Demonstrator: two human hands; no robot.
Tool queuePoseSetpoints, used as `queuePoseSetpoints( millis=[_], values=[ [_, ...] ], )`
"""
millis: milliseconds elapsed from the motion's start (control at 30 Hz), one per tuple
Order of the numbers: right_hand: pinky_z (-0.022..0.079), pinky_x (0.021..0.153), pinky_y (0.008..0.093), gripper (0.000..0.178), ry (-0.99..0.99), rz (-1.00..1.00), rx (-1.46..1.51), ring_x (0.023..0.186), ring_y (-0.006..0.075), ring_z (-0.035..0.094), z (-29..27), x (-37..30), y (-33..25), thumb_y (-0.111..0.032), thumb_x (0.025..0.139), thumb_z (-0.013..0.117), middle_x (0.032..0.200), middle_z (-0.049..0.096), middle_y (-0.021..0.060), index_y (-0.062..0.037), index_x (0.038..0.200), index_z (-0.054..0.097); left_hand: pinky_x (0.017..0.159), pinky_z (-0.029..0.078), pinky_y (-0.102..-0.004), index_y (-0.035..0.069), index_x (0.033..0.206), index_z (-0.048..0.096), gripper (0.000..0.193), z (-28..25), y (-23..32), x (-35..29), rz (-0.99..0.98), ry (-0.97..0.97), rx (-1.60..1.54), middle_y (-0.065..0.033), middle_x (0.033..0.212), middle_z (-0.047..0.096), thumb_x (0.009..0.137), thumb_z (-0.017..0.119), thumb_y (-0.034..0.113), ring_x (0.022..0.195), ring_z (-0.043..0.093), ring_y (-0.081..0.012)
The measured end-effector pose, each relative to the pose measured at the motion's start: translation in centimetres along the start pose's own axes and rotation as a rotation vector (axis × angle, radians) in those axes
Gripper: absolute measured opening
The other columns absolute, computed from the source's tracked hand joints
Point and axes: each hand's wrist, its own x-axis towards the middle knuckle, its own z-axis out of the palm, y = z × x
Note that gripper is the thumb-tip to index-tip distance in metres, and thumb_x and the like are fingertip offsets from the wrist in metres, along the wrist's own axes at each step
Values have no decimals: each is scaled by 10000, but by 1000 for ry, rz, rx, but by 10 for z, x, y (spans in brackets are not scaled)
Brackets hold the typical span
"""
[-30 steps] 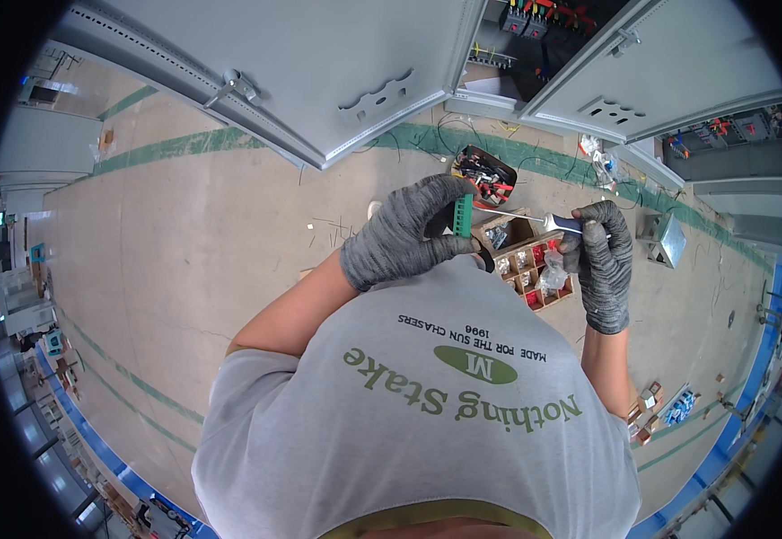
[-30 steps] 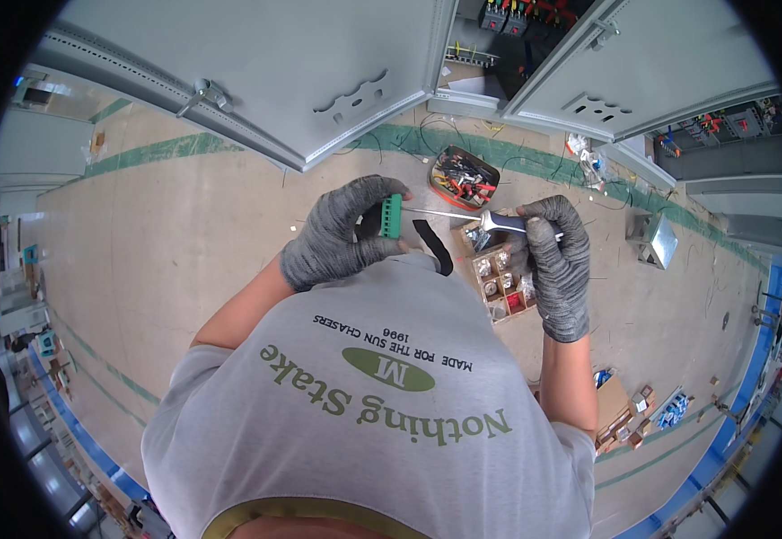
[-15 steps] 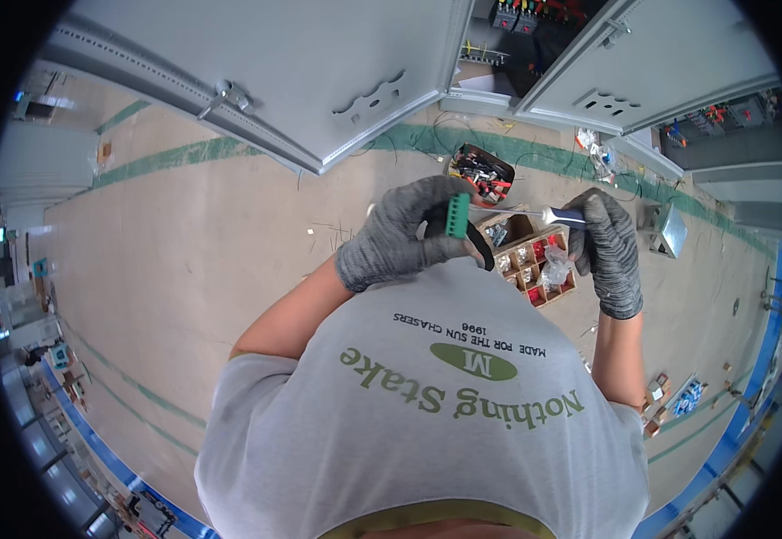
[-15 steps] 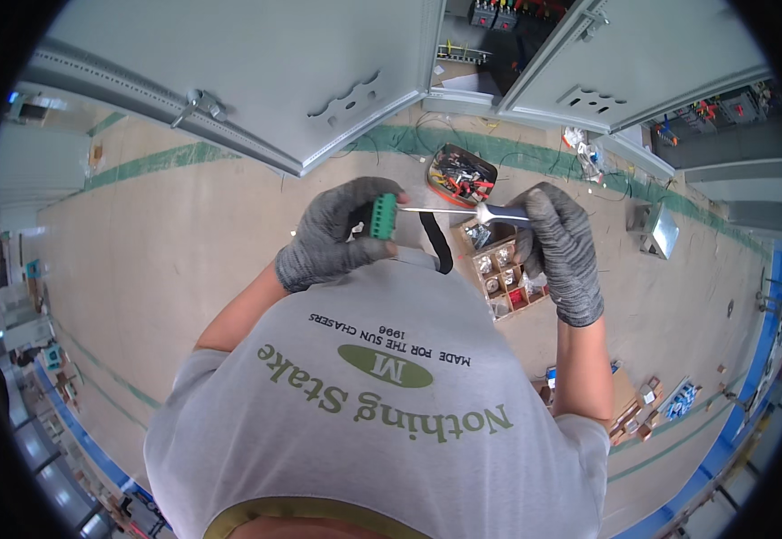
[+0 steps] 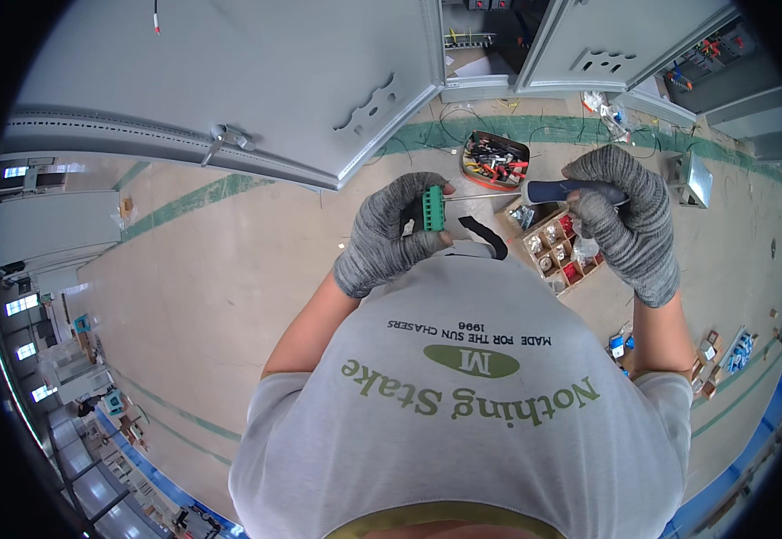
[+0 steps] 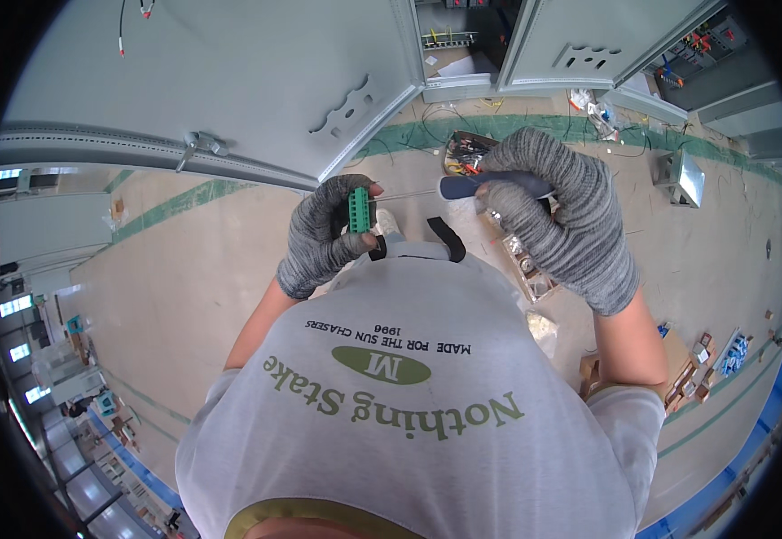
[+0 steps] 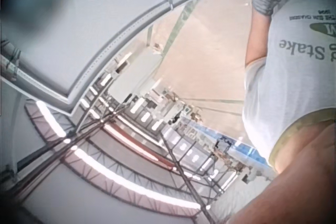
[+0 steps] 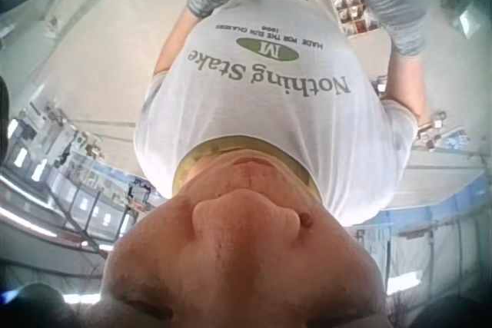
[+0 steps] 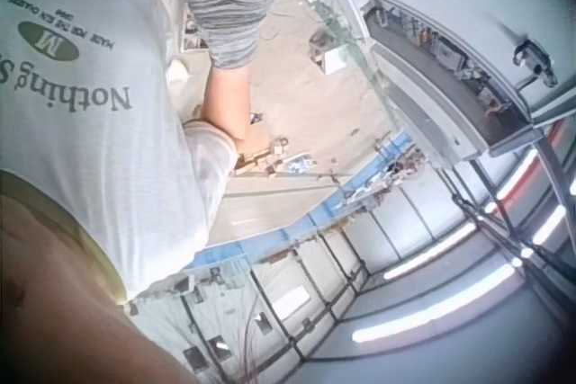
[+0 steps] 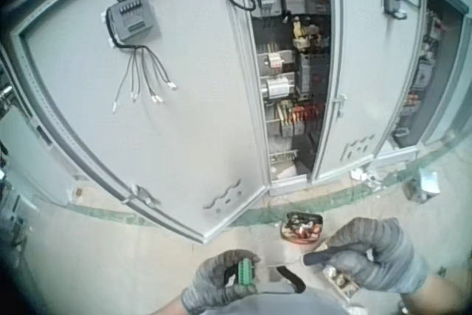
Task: The person strips and crimps wires, then uses a screwdriver to connect them to a terminal block inside an electrical cabinet. The person repeatedly handles wires and tools while working on the terminal block.
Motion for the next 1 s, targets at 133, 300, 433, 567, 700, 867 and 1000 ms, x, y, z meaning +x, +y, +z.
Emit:
queuePoseSetpoints(
  millis=[133, 300, 433, 567, 700, 867, 1000],
  values=[
    [513, 798, 297, 211, -1, -376, -103, 791, 177, 666, -3, 6, 18, -103, 850, 689, 928, 667, 83, -12, 1032, 632, 764, 498, -262, 36, 1187, 580, 560, 1, 3, 2, -58, -4, -84, -29, 1033, 639, 723, 834, 222, 837, 563, -89],
    [460, 652, 226, 489, 55, -62, 158, 688, 103, 612, -6, 11, 25, -436, 950, 534, 780, 625, 43, -27, 1212, 598, 706, 492, -247, 70, 1155, 618, 539, 14, 18, 6, -36, -60, 270, -15, 914, 636, 697, 848, 235, 727, 575, -92],
    [418, 516, 211, 599, 269, 139, 37, 545, 71, 549, -2, 7, 40, -558, 946, 481, 698, 591, 27, -38, 1215, 606, 630, 474, -224, 95, 1164, 623, 558, 23, 13, 8, 60, 48, 242, 5, 836, 592, 676, 866, 215, 642, 531, -67],
    [447, 574, 234, 572, 430, -31, 327, 598, 99, 567, 32, 14, 52, -538, 927, 525, 735, 614, 52, -33, 1178, 623, 618, 464, -222, 97, 1184, 620, 578, 23, 6, 10, 32, 64, 223, 14, 807, 571, 676, 869, 220, 629, 507, -62],
    [468, 643, 258, 630, 106, 204, 209, 766, 156, 632, -21, -1, 79, -582, 873, 578, 824, 642, 95, -8, 1128, 617, 625, 465, -222, 99, 1198, 617, 583, 27, 3, 11, 30, 94, 215, 15, 810, 574, 682, 867, 209, 636, 505, -61],
    [455, 651, 260, 624, 263, -5, 191, 753, 149, 618, 10, 11, 57, -570, 904, 537, 817, 636, 94, 9, 1124, 610, 634, 471, -222, 104, 1210, 613, 586, 25, 0, 18, 76, 95, 174, 15, 821, 577, 688, 863, 197, 644, 516, -61],
    [469, 727, 283, 669, 123, 218, 204, 792, 166, 627, -15, 2, 81, -568, 902, 541, 830, 641, 100, 10, 1239, 558, 638, 478, -227, 101, 1219, 608, 602, 27, -2, 18, 97, 99, 182, 11, 838, 587, 685, 865, 207, 645, 534, -63]
  ],
)
